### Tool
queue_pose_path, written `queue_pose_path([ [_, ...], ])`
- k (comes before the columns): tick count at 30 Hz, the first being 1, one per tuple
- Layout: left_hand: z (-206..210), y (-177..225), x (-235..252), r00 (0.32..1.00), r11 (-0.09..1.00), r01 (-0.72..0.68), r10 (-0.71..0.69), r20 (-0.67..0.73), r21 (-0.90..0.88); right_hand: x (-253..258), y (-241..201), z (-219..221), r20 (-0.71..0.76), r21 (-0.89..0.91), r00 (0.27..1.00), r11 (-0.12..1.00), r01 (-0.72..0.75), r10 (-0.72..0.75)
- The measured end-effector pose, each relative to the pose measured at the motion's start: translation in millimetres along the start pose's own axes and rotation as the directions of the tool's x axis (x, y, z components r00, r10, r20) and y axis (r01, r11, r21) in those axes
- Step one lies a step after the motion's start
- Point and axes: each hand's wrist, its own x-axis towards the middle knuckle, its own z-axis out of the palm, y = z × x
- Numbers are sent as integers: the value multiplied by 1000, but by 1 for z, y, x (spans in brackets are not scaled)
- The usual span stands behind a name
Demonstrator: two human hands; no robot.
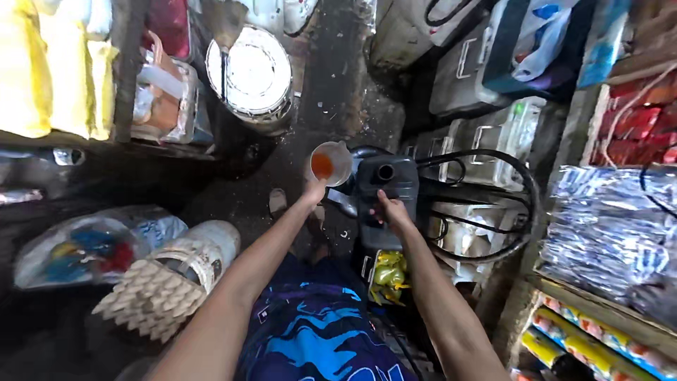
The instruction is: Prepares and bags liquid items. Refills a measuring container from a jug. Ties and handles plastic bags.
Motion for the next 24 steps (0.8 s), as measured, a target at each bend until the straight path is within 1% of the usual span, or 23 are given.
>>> queue_pose_path([
  [1,-3,-6,9,1000,1000,-2,2,-23,12,1,-1,16,58,-17,998,1000,-4,5],
  [3,-10,-19,20,999,999,9,-7,-37,46,9,2,46,120,-24,993,1000,-6,9],
  [5,-23,-31,30,997,997,24,-18,-77,75,22,4,81,130,-2,991,1000,-15,15],
  [8,-41,-55,43,991,995,49,-37,-132,84,34,13,130,144,-24,989,999,-35,38],
  [12,-63,-76,58,985,995,47,-31,-171,91,46,16,187,118,-100,990,993,-63,75],
  [16,-85,-101,77,980,995,94,-87,-180,32,68,30,234,89,-201,992,977,-71,91],
  [20,-101,-132,113,970,992,121,-126,-208,-40,88,39,270,60,-366,993,928,-72,101],
  [24,-116,-150,137,961,990,142,-142,-236,-17,105,44,295,24,-485,993,870,-86,111],
])
